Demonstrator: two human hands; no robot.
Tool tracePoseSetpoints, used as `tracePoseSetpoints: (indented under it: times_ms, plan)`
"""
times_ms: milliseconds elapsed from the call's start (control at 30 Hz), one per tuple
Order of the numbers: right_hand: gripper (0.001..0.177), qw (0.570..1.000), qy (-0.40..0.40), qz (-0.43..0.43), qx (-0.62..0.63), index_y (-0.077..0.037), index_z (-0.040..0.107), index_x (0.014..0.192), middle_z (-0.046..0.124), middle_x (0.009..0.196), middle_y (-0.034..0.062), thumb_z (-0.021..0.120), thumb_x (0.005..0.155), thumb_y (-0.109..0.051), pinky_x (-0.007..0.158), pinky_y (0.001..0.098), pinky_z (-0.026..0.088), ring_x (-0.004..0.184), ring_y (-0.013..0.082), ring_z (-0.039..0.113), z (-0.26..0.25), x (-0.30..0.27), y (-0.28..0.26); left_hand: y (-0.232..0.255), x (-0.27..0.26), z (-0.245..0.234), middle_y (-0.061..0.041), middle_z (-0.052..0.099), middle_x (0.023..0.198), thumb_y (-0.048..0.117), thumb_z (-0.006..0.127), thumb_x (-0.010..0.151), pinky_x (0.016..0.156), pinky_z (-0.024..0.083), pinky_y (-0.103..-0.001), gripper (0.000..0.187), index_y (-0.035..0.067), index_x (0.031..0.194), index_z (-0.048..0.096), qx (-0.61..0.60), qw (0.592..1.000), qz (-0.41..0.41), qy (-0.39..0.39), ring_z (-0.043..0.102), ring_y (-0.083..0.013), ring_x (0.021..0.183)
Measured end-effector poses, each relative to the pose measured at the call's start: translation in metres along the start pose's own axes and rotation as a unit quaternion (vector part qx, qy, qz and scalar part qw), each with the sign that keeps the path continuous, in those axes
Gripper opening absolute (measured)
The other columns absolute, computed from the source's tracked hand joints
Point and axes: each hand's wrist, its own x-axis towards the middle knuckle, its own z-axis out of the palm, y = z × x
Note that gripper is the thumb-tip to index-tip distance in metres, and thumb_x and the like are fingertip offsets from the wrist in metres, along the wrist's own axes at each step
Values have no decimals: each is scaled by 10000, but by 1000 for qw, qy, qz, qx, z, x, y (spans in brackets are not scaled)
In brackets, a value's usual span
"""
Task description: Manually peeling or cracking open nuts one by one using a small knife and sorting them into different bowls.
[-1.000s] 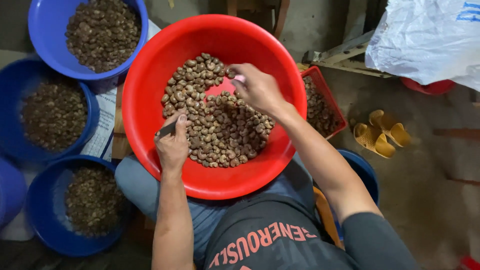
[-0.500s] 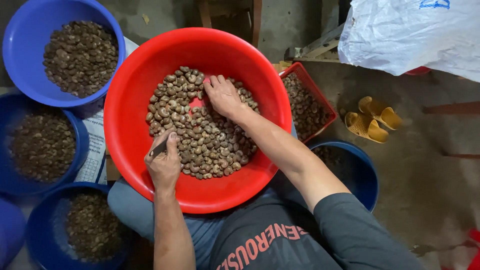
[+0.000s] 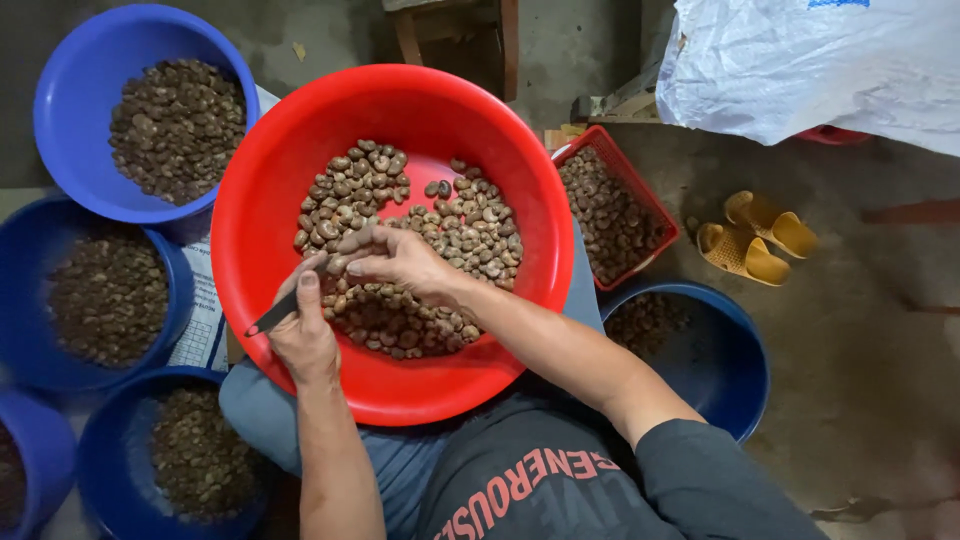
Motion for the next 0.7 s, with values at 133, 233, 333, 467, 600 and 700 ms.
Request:
tracePoseSetpoints:
  times_ms: [133, 233, 333, 467, 600, 700]
  plan:
    - [374, 999, 9, 35, 3, 55, 640, 1242, 741, 1082, 219, 775, 896, 12, 834, 394, 664, 968, 247, 749, 0, 1, 10, -10, -2, 1, -244, 734, 1130, 141, 629, 1095, 1020, 538, -446, 218, -43, 1169, 720, 27, 1000, -8, -12, 691, -308, 1145]
    - [316, 996, 39, 76, 30, 22, 650, 1193, 742, 1023, 204, 771, 906, -28, 774, 423, 674, 914, 282, 763, -5, 6, 23, -17, -5, 0, -223, 739, 1114, 122, 648, 1071, 1026, 522, -467, 205, -42, 1161, 733, 66, 998, -8, -15, 675, -271, 1140]
    - [297, 987, 45, 144, 61, -3, 651, 1165, 758, 1001, 185, 783, 909, -72, 794, 463, 674, 886, 295, 778, -9, 6, 23, -10, -6, 4, -229, 738, 1084, 100, 670, 1051, 997, 534, -470, 182, -23, 1161, 747, 84, 996, 11, -18, 705, -341, 1110]
    - [320, 984, 74, 150, 54, -14, 635, 1170, 748, 1001, 154, 776, 909, -134, 834, 465, 664, 892, 265, 775, -6, 7, 16, -4, -4, 6, -206, 727, 1048, 93, 682, 1041, 978, 542, -461, 181, -30, 1156, 750, 70, 997, 23, -20, 711, -316, 1081]
    - [353, 987, 90, 116, 62, -10, 623, 1207, 708, 1004, 135, 765, 901, -116, 848, 479, 662, 890, 270, 764, -7, 9, 19, -9, -4, 8, -190, 733, 1060, 93, 689, 1031, 981, 548, -465, 185, -17, 1166, 752, 60, 997, 32, -23, 716, -311, 1081]
    - [395, 990, 78, 103, 52, -16, 609, 1245, 719, 1037, 142, 780, 899, -98, 881, 469, 658, 932, 282, 765, -9, 6, 15, -8, -3, 6, -205, 723, 1031, 78, 698, 1030, 968, 553, -490, 185, -27, 1174, 744, 70, 996, 48, -23, 720, -336, 1056]
